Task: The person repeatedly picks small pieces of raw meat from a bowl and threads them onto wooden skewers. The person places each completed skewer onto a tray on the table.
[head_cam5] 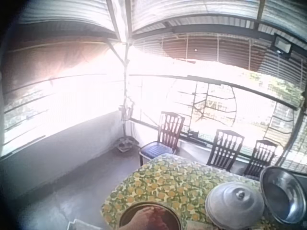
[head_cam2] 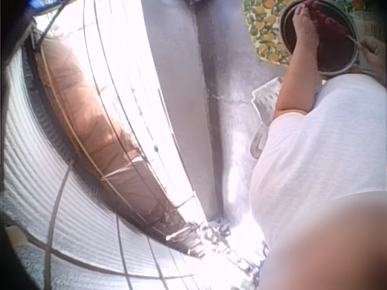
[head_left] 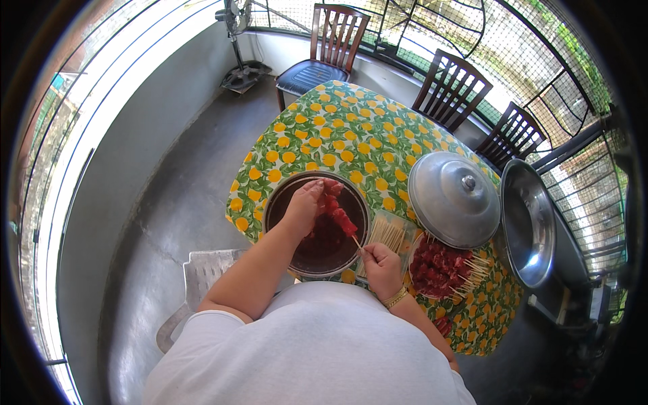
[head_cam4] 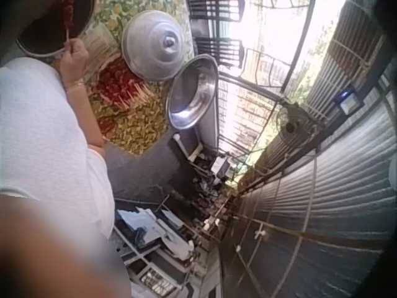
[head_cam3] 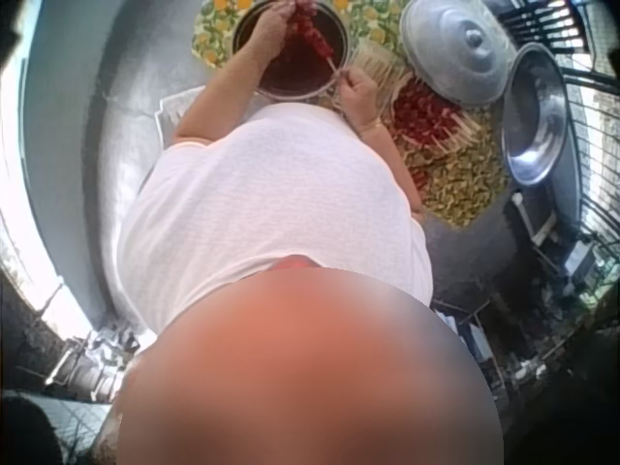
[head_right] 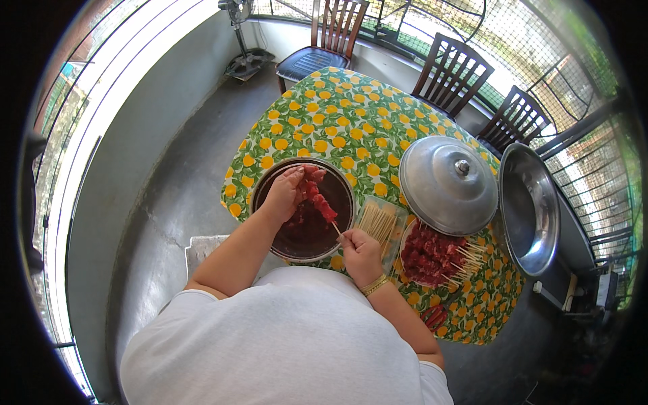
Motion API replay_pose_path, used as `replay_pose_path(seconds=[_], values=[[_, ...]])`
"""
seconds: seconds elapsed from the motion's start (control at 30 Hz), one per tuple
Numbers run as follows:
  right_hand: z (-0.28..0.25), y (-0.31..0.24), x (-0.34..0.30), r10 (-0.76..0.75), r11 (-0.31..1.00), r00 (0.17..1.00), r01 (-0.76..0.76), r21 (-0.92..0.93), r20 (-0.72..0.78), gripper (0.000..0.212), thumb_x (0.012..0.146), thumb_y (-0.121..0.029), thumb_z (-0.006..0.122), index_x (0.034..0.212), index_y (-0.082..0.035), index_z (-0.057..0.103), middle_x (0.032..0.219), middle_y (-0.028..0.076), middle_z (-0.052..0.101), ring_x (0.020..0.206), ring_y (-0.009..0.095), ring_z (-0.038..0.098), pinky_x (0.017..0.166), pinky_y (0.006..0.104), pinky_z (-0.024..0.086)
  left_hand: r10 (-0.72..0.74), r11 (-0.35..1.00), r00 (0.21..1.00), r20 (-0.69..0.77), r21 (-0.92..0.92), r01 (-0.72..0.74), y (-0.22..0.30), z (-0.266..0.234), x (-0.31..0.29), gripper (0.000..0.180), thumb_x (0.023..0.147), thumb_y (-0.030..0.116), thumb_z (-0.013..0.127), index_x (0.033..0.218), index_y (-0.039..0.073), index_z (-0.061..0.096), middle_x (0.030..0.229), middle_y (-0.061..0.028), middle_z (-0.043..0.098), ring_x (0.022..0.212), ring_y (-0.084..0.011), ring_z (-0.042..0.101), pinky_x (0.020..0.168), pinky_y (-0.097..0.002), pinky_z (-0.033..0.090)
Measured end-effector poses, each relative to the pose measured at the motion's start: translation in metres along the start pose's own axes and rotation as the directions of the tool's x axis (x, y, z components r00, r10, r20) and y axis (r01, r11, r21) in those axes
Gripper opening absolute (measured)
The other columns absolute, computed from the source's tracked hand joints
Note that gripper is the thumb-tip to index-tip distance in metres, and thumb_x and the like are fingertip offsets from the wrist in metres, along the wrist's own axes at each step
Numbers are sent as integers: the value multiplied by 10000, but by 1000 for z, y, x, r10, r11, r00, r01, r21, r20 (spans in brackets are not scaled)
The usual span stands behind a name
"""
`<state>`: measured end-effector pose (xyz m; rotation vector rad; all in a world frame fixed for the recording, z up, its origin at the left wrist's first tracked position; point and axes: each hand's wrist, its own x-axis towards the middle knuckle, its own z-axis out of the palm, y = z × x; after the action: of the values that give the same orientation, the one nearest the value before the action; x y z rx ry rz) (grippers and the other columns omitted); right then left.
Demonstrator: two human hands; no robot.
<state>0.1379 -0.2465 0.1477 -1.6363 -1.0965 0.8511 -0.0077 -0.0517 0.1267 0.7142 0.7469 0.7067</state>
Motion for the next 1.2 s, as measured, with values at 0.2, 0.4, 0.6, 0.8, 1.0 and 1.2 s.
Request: replay_pose_path(seconds=[0.2, 0.4, 0.6, 0.8, 1.0, 1.2], values=[[-1, 5, 0, 21, 998, 998, -24, 56, 54, 93, 937, -55, 612, 907, 10, 671, 714, 8, 608, 658, 71, 535, 606, 240, 437, -65, 998, 995, -70, -27, 63, 9, 4, 0, 226, 1064, 208, 398, 1143, 73, 562, 1121, -114, 698, 974, -186, 673, 747, -324, 548], [1, 16, 1, 94, 987, 994, -101, 124, 64, 97, 944, -67, 608, 908, 0, 667, 707, -5, 582, 663, 68, 522, 617, 237, 432, -67, 997, 996, -66, -31, 66, 4, 6, 1, 239, 1062, 224, 408, 1143, 62, 563, 1117, -128, 692, 971, -214, 672, 769, -379, 567], [8, 21, 8, 103, 988, 990, -113, 103, 98, 109, 956, -75, 593, 911, -1, 660, 701, -11, 548, 660, 66, 505, 614, 234, 430, -211, 930, 977, 28, -303, 209, 0, 8, -3, 282, 1050, 276, 452, 1157, 40, 564, 1140, -142, 669, 967, -258, 667, 804, -466, 568], [14, 18, 13, 75, 993, 989, -86, 84, 126, 120, 969, -86, 579, 926, -2, 653, 711, -6, 561, 656, 61, 514, 597, 235, 435, -150, 983, 983, -103, -126, 136, -14, 12, 1, 281, 1036, 296, 483, 1101, 39, 576, 1092, -168, 680, 907, -280, 694, 806, -466, 593], [19, 19, 13, 147, 973, 981, -167, 160, 130, 129, 982, -97, 564, 942, -9, 648, 689, -20, 544, 612, 61, 497, 571, 234, 430, -187, 972, 982, -18, -149, 183, -17, 12, -1, 256, 1015, 276, 536, 1113, 41, 568, 1066, -170, 681, 908, -284, 699, 794, -446, 602], [13, 23, 15, 258, 913, 955, -290, 287, 144, 123, 985, -103, 558, 949, -18, 640, 657, -32, 510, 585, 52, 466, 529, 233, 389, -143, 987, 976, 163, -56, 154, -20, 12, -3, 308, 960, 226, 637, 1205, 59, 556, 1146, -157, 666, 1018, -298, 686, 842, -439, 593]])
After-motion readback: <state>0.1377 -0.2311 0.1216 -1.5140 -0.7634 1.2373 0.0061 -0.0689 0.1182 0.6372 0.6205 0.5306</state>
